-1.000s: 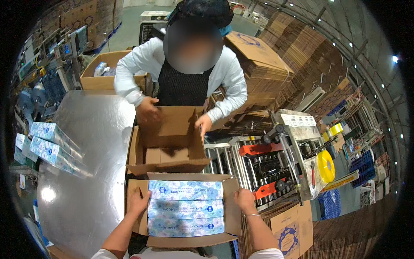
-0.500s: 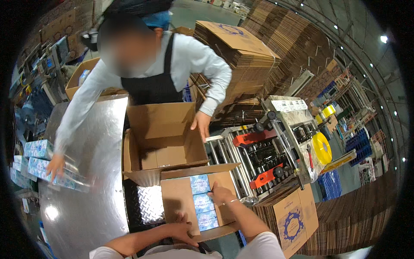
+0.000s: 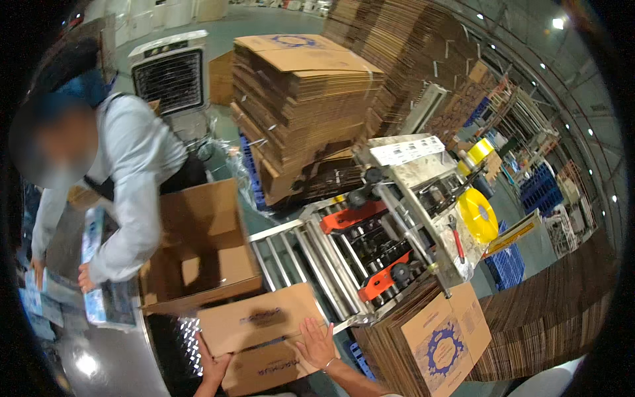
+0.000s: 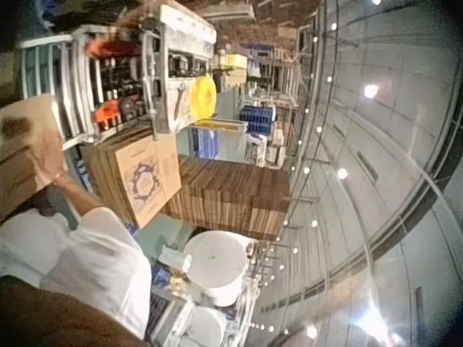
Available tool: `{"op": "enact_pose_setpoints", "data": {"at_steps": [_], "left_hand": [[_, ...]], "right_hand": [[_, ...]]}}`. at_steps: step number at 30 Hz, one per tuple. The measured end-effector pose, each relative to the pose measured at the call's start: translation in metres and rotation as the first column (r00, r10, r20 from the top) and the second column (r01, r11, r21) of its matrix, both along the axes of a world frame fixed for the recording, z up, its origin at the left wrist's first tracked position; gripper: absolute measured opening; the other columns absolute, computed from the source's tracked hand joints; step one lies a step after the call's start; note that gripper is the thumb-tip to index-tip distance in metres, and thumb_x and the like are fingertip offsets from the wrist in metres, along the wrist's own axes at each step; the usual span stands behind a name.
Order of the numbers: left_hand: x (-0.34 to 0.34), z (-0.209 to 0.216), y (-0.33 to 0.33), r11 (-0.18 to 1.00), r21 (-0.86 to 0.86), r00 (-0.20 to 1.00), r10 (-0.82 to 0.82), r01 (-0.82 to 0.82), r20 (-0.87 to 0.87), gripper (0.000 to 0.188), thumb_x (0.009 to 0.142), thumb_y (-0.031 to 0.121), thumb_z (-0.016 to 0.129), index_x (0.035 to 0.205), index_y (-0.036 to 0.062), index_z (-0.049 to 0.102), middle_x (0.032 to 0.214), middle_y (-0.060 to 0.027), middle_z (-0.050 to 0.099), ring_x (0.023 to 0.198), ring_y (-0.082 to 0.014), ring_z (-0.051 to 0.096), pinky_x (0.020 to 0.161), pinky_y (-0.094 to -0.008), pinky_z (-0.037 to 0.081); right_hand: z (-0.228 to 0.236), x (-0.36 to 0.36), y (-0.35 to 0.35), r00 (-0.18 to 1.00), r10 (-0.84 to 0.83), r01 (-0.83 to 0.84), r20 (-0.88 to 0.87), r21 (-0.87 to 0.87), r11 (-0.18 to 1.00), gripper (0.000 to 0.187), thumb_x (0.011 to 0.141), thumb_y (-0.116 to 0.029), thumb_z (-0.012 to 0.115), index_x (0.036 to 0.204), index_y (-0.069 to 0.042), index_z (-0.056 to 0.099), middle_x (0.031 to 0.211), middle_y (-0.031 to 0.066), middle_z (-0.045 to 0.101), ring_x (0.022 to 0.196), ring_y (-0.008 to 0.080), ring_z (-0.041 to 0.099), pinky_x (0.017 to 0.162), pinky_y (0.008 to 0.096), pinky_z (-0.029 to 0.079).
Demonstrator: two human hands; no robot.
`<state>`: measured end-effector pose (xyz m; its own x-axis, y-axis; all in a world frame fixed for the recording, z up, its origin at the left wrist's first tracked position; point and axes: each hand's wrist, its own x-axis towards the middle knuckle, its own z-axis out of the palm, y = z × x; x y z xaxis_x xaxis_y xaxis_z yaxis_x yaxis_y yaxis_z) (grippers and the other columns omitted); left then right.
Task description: The person packs wrapped tissue bundles into cardboard boxes at a workstation. The person takes bundles from a table, places them into boxes, and pushes the filled boxes onto a conveyor belt system.
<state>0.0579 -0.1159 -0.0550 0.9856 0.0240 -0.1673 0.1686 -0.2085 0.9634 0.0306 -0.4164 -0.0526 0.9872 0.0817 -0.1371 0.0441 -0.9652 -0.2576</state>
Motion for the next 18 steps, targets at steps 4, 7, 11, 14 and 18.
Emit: {"op": "enact_pose_setpoints", "data": {"at_steps": [4,7,11,14,18], "left_hand": [[-0.010,-0.010,-0.051,0.997,0.076,0.998,0.020,-0.024,0.060,0.062,0.082,0.003,0.042,0.136,-0.0041,0.011,0.135,-0.0207,0.028,0.122,-0.0267,0.032,0.100,-0.0320,0.023],[-0.008,-0.004,-0.084,0.917,0.263,0.931,0.341,-0.299,-0.132,0.049,0.088,0.033,0.047,0.113,-0.0094,0.048,0.111,-0.0193,0.054,0.099,-0.0254,0.049,0.087,-0.0312,0.039],[0.001,-0.050,-0.145,0.873,0.077,0.875,0.484,-0.482,-0.005,0.059,0.089,0.017,0.039,0.136,-0.0036,0.010,0.137,-0.0186,0.025,0.122,-0.0277,0.030,0.101,-0.0341,0.022],[0.041,-0.039,-0.205,0.877,0.075,0.880,0.471,-0.475,0.058,0.061,0.088,0.020,0.042,0.135,-0.0042,0.012,0.136,-0.0188,0.027,0.118,-0.0285,0.037,0.098,-0.0334,0.029],[0.113,-0.079,-0.251,0.974,0.092,0.973,0.216,-0.209,-0.079,0.057,0.090,0.024,0.038,0.135,-0.0039,0.015,0.136,-0.0207,0.027,0.122,-0.0312,0.031,0.101,-0.0326,0.024]], "right_hand": [[-0.067,0.077,-0.038,0.902,-0.406,0.237,0.150,0.614,0.753,0.049,0.084,-0.034,0.046,0.123,-0.004,0.041,0.132,0.0134,0.033,0.125,0.0304,0.027,0.099,0.0594,0.011],[-0.012,0.148,-0.047,0.966,-0.038,0.011,0.255,0.103,0.995,0.045,0.085,-0.033,0.046,0.118,-0.003,0.046,0.129,0.0126,0.038,0.122,0.0324,0.030,0.100,0.0560,0.014],[-0.003,0.195,-0.092,0.947,0.108,-0.125,0.303,0.037,0.991,0.052,0.084,-0.034,0.046,0.122,0.001,0.040,0.131,0.0183,0.034,0.125,0.0345,0.025,0.102,0.0539,0.012],[-0.010,0.210,-0.131,0.945,0.062,-0.096,0.321,0.090,0.991,0.056,0.084,-0.033,0.046,0.125,0.004,0.036,0.132,0.0226,0.031,0.128,0.0345,0.021,0.105,0.0494,0.011],[-0.019,0.229,-0.208,0.978,-0.095,0.120,0.188,-0.126,0.985,0.062,0.088,-0.038,0.036,0.129,0.008,0.028,0.138,0.0238,0.022,0.130,0.0337,0.017,0.107,0.0444,0.009]]}}
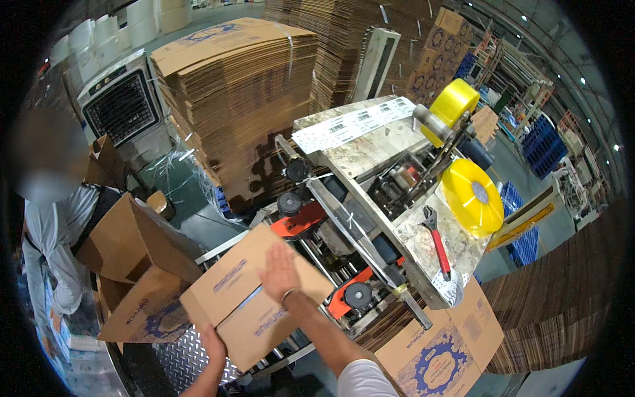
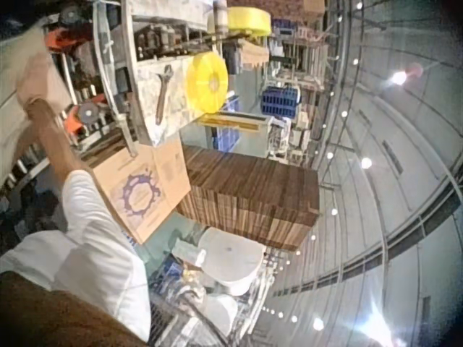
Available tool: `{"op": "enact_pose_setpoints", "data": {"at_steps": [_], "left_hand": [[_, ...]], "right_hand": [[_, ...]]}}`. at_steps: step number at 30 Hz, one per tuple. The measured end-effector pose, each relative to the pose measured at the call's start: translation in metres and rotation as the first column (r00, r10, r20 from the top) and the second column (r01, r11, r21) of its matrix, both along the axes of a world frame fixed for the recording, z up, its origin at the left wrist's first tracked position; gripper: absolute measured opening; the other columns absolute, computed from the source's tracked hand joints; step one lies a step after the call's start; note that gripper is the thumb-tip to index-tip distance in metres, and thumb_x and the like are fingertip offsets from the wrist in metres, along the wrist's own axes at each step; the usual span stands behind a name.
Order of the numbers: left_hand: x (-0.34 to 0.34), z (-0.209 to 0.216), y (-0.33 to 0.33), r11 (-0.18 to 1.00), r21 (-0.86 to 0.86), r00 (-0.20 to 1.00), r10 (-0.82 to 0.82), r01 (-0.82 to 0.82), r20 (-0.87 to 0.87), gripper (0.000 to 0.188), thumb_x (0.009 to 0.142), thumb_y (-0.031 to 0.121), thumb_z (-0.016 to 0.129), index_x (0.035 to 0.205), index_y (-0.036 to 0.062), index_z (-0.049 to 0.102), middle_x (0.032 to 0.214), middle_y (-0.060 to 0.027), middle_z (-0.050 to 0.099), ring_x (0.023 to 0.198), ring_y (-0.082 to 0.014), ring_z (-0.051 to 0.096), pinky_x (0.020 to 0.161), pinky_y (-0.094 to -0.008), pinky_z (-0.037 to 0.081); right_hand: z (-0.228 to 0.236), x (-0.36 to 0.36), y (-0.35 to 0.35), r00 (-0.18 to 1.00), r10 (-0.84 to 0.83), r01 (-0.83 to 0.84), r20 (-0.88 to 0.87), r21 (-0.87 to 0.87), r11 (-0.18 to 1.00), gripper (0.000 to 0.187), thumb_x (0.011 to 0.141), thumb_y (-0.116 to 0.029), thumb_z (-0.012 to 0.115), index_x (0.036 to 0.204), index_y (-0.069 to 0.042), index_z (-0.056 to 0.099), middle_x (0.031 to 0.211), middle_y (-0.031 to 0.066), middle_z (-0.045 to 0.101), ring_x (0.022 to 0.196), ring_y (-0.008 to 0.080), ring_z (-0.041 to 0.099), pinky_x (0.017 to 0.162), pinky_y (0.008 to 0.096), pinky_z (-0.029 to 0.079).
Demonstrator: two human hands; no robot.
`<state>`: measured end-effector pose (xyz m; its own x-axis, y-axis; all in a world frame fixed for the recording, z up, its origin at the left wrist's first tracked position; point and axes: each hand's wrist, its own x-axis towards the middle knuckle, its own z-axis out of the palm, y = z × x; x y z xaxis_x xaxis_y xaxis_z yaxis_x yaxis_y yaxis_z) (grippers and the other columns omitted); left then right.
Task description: The person packs wrapped tissue bundles into cardboard boxes at a workstation. The person takes bundles from a table, places them into boxes, and pushes the filled boxes onto a conveyor belt system.
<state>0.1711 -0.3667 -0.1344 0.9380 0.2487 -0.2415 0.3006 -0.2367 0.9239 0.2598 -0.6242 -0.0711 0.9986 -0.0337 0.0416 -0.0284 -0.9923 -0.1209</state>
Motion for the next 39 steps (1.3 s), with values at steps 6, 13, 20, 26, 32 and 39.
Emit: {"op": "enact_pose_setpoints", "data": {"at_steps": [6,13,20,26,32,39], "left_hand": [[0.069,0.035,-0.121,0.946,0.114,0.924,-0.321,0.303,0.208,0.062,0.090,0.022,0.038,0.138,0.0007,0.005,0.137,-0.0253,0.023,0.123,-0.0348,0.029,0.102,-0.0359,0.021],[0.084,0.022,-0.185,0.941,0.049,0.902,-0.336,0.336,0.272,0.063,0.090,0.026,0.035,0.136,-0.0026,0.003,0.141,-0.0239,0.014,0.129,-0.0339,0.018,0.105,-0.0353,0.015],[0.108,0.001,-0.242,0.829,0.141,0.817,-0.558,0.542,0.146,0.062,0.092,0.026,0.031,0.136,-0.0015,-0.003,0.143,-0.0192,0.006,0.130,-0.0339,0.016,0.106,-0.0337,0.014],[0.073,0.017,-0.199,0.546,-0.041,0.548,-0.835,0.837,0.058,0.066,0.088,0.056,0.021,0.137,0.0105,0.021,0.134,-0.0149,0.036,0.108,-0.0296,0.049,0.090,-0.0350,0.036],[-0.056,-0.078,-0.044,0.150,-0.088,0.129,-0.969,0.985,-0.211,0.038,0.090,0.038,0.038,0.103,0.0051,0.054,0.091,-0.0095,0.057,0.074,-0.0214,0.057,0.064,-0.0352,0.045],[-0.116,-0.099,0.141,0.664,-0.344,0.373,-0.693,0.664,-0.617,0.026,0.087,0.027,0.052,0.089,0.0017,0.058,0.064,-0.0047,0.056,0.051,-0.0135,0.053,0.042,-0.0246,0.041]], "right_hand": [[0.000,-0.027,-0.090,0.966,-0.191,0.169,0.177,0.132,0.977,0.058,0.085,-0.031,0.044,0.126,0.008,0.033,0.134,0.0252,0.027,0.128,0.0375,0.019,0.106,0.0451,0.011],[-0.005,-0.196,-0.076,0.878,-0.408,0.277,0.249,0.430,0.859,0.048,0.066,-0.015,0.066,0.109,-0.003,0.049,0.121,0.0226,0.041,0.115,0.0397,0.037,0.095,0.0534,0.026],[-0.101,-0.389,-0.092,0.748,-0.557,0.501,-0.361,-0.244,0.830,0.069,0.072,-0.033,0.058,0.132,-0.012,0.032,0.139,0.0184,0.020,0.124,0.0489,0.017,0.096,0.0669,0.010],[-0.113,-0.397,-0.131,0.878,-0.444,0.408,-0.179,-0.206,0.890,0.034,0.078,-0.019,0.045,0.111,-0.015,0.052,0.120,0.0137,0.041,0.114,0.0401,0.035,0.097,0.0654,0.011],[-0.079,-0.409,-0.137,0.848,-0.527,0.528,0.054,-0.164,0.833,0.034,0.073,-0.020,0.050,0.104,-0.008,0.051,0.106,0.0152,0.048,0.106,0.0360,0.041,0.096,0.0602,0.020],[0.071,-0.488,-0.192,0.455,-0.777,0.890,0.434,-0.195,0.412,0.013,0.066,-0.005,0.058,0.079,-0.006,0.055,0.066,0.0164,0.057,0.061,0.0369,0.056,0.054,0.0430,0.043]]}}
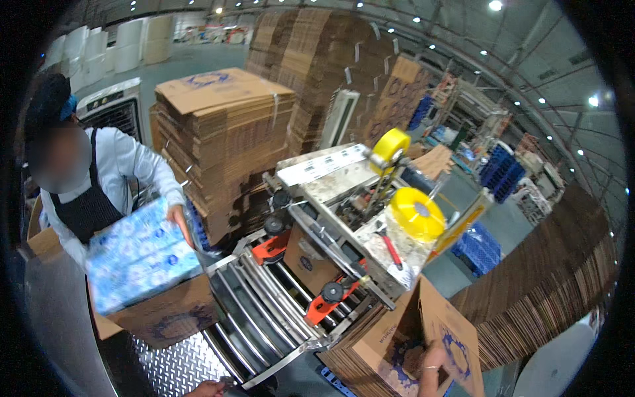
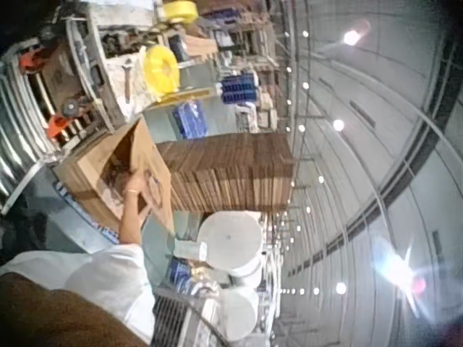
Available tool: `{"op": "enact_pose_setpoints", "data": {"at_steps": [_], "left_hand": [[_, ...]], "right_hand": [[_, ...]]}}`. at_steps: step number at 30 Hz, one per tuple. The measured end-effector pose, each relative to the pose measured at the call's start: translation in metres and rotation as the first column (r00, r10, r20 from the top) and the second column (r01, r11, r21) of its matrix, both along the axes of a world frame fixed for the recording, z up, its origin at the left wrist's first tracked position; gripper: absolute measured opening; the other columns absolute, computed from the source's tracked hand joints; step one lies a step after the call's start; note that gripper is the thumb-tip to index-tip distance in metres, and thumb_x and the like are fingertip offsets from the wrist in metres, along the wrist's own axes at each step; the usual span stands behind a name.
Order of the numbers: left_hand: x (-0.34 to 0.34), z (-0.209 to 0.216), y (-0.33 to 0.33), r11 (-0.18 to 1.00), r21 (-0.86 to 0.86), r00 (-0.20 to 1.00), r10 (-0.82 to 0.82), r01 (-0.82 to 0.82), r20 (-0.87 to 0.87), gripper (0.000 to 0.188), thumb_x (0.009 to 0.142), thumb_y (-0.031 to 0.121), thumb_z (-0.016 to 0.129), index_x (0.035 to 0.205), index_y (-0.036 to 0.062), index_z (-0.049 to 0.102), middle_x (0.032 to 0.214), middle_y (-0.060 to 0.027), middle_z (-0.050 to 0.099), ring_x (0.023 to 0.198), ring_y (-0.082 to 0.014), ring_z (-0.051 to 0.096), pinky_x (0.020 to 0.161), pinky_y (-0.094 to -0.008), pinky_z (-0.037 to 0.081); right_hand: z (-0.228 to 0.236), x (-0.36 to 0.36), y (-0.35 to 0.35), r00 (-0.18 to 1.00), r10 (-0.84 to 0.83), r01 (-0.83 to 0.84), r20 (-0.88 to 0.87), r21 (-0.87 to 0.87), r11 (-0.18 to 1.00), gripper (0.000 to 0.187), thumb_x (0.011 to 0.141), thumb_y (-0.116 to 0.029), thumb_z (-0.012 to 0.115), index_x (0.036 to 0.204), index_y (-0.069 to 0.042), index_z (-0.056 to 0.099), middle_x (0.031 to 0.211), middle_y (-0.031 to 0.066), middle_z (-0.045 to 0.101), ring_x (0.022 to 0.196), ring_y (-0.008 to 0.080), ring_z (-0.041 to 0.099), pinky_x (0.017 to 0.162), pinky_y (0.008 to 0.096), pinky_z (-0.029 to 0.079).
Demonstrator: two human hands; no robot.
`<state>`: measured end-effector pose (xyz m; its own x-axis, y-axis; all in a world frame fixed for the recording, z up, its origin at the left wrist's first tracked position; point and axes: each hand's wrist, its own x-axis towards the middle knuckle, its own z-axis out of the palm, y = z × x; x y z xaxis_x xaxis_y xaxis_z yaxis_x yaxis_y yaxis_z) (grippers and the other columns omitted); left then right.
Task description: The person packs wrapped tissue bundles into cardboard boxes at a workstation. The person takes bundles from a table, places them into boxes, and pushes the filled boxes onto a conveyor belt system.
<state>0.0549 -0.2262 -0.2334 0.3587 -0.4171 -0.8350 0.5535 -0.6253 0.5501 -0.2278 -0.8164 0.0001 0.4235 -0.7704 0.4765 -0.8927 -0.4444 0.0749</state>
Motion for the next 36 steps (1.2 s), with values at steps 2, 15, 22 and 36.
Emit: {"op": "enact_pose_setpoints", "data": {"at_steps": [2,15,22,36], "left_hand": [[0.004,-0.021,0.039,0.991,-0.066,0.993,0.119,-0.119,-0.007,0.030,0.086,0.024,0.053,0.098,-0.0032,0.056,0.084,-0.0103,0.058,0.066,-0.0152,0.054,0.056,-0.0256,0.043],[0.035,0.173,0.020,0.876,-0.481,0.980,0.059,0.040,0.189,0.069,0.073,0.026,0.071,0.126,-0.0013,0.035,0.086,-0.0110,0.058,0.081,-0.0166,0.057,0.071,-0.0266,0.046],[0.028,0.264,0.093,0.604,-0.797,0.873,0.402,-0.025,0.277,0.066,0.066,0.015,0.076,0.121,-0.0002,0.042,0.113,-0.0105,0.052,0.102,-0.0200,0.050,0.087,-0.0335,0.040],[-0.020,0.371,0.182,0.784,-0.574,0.398,0.617,-0.235,0.679,0.052,0.069,0.036,0.072,0.103,0.0011,0.053,0.099,-0.0106,0.056,0.096,-0.0184,0.052,0.085,-0.0302,0.040]], "right_hand": [[0.109,0.001,0.030,0.982,0.050,-0.030,0.183,-0.111,0.993,0.023,0.061,0.003,0.058,0.082,-0.004,0.057,0.071,0.0177,0.057,0.064,0.0376,0.054,0.057,0.0416,0.042],[0.458,-0.003,0.327,0.535,0.642,-0.072,0.550,-0.727,0.683,0.031,0.089,-0.029,0.052,0.073,-0.002,0.053,0.062,-0.0020,0.044,0.059,0.0053,0.039,0.053,0.0202,0.035],[0.395,0.093,0.263,0.053,0.402,-0.428,0.914,-0.343,0.836,0.039,0.088,-0.043,0.046,0.072,-0.008,0.048,0.070,0.0019,0.051,0.068,0.0106,0.050,0.063,0.0243,0.041],[0.144,0.218,0.330,0.436,0.046,-0.889,0.899,0.423,0.173,0.056,0.080,-0.024,0.058,0.126,-0.004,0.032,0.116,0.0126,0.045,0.105,0.0225,0.047,0.089,0.0337,0.038]]}}
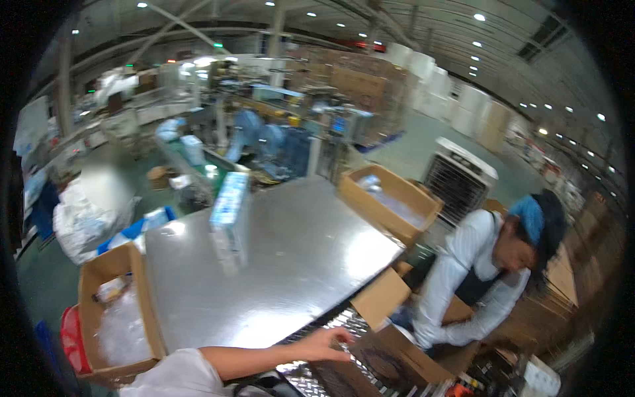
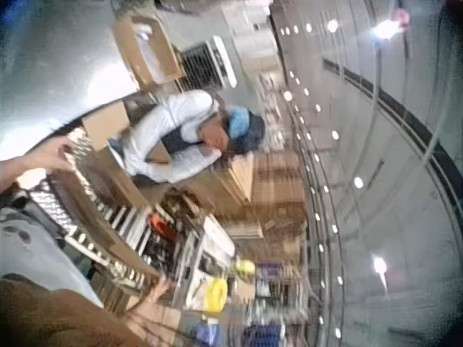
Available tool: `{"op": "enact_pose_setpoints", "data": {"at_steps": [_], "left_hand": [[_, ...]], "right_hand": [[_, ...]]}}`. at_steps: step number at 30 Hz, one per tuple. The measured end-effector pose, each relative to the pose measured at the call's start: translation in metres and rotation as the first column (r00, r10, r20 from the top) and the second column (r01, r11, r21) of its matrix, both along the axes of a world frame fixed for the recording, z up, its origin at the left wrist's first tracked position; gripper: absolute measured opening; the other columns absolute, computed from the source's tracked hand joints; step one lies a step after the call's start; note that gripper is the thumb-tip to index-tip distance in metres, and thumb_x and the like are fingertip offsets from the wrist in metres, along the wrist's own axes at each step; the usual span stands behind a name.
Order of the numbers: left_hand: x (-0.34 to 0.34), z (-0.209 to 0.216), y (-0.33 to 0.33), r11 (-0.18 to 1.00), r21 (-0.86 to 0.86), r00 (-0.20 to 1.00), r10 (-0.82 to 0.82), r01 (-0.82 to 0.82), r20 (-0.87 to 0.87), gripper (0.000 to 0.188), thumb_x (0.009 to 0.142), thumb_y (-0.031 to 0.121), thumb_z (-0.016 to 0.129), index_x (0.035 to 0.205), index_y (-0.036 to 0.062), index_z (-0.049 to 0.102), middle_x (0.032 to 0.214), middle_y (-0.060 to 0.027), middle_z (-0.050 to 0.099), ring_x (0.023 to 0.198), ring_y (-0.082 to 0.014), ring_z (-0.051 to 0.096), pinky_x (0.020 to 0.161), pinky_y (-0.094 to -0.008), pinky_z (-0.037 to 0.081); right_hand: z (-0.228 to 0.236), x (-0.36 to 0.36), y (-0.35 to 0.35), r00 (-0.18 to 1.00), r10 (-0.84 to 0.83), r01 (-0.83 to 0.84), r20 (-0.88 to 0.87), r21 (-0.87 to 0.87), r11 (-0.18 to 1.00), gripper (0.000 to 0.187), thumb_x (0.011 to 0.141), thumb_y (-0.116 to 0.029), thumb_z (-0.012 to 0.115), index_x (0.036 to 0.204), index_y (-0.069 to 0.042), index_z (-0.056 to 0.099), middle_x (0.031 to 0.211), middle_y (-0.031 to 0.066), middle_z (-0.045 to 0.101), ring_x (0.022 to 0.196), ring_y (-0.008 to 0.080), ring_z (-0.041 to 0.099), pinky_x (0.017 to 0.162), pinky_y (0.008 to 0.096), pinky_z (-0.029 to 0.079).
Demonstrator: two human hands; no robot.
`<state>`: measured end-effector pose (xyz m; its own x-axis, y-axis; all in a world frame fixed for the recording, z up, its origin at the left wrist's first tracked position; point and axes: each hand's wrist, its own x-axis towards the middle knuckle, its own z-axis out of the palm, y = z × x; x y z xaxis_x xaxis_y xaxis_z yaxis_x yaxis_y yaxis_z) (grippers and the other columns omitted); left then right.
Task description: The person packs wrapped tissue bundles into cardboard boxes at a workstation. The person takes bundles from a table, places them into boxes, and pushes the filled boxes onto a conveyor belt system.
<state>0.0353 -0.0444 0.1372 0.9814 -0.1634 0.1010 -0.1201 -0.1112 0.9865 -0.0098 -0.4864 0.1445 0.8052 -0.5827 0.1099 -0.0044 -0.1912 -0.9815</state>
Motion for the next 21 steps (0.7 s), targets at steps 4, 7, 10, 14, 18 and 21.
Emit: {"op": "enact_pose_setpoints", "data": {"at_steps": [4,7,10,14,18,21], "left_hand": [[-0.007,-0.049,0.010,0.934,-0.347,0.985,0.020,-0.080,-0.174,0.034,0.064,0.015,0.070,0.092,0.0005,0.056,0.083,-0.0086,0.057,0.080,-0.0203,0.056,0.073,-0.0321,0.045],[-0.048,0.033,0.032,0.873,-0.297,0.915,0.322,-0.387,-0.243,0.022,0.064,0.006,0.066,0.082,0.0015,0.055,0.074,-0.0081,0.057,0.073,-0.0166,0.055,0.068,-0.0289,0.044],[-0.070,-0.005,0.083,0.843,0.216,0.842,0.524,-0.492,-0.128,0.029,0.072,0.018,0.067,0.091,-0.0024,0.060,0.086,-0.0098,0.062,0.073,-0.0224,0.055,0.067,-0.0352,0.046],[-0.057,0.060,-0.002,0.980,0.139,0.971,0.169,-0.146,-0.169,0.038,0.076,0.009,0.063,0.110,-0.0009,0.053,0.097,-0.0130,0.058,0.075,-0.0196,0.050,0.068,-0.0305,0.043],[-0.089,0.055,-0.034,0.819,0.173,0.835,-0.550,0.546,-0.032,0.081,0.075,-0.003,0.058,0.139,0.0065,0.010,0.134,-0.0142,0.031,0.113,-0.0231,0.039,0.090,-0.0282,0.035],[-0.092,0.072,-0.055,0.559,0.065,0.560,-0.805,0.827,-0.198,0.086,0.075,-0.002,0.060,0.139,0.0059,0.004,0.139,-0.0131,0.022,0.121,-0.0231,0.031,0.096,-0.0310,0.030]], "right_hand": [[0.011,-0.110,-0.034,0.967,-0.246,0.250,0.067,-0.058,0.967,0.061,0.076,-0.021,0.064,0.124,-0.005,0.030,0.110,0.0121,0.048,0.101,0.0215,0.050,0.086,0.0336,0.041],[-0.012,-0.134,-0.019,0.993,-0.106,0.106,-0.044,0.005,0.994,0.065,0.073,-0.019,0.068,0.123,-0.006,0.029,0.106,0.0117,0.050,0.098,0.0208,0.052,0.083,0.0336,0.044],[-0.043,-0.177,-0.016,0.992,0.089,-0.094,-0.086,-0.054,0.994,0.074,0.076,-0.026,0.065,0.128,-0.001,0.017,0.117,0.0150,0.038,0.109,0.0230,0.042,0.094,0.0345,0.035],[-0.009,-0.168,-0.002,0.956,0.225,-0.268,-0.187,-0.248,0.931,0.092,0.076,-0.037,0.060,0.133,0.007,0.003,0.133,0.0248,0.023,0.125,0.0306,0.026,0.103,0.0345,0.023],[-0.014,-0.150,0.011,0.803,0.216,-0.470,-0.555,-0.367,0.803,0.073,0.078,-0.027,0.047,0.130,0.013,0.015,0.119,0.0330,0.041,0.105,0.0405,0.048,0.087,0.0389,0.042],[-0.002,-0.153,0.005,0.647,-0.053,-0.558,-0.760,-0.520,0.647,0.044,0.078,-0.024,0.045,0.103,0.012,0.042,0.092,0.0293,0.055,0.061,0.0405,0.057,0.057,0.0427,0.048]]}}
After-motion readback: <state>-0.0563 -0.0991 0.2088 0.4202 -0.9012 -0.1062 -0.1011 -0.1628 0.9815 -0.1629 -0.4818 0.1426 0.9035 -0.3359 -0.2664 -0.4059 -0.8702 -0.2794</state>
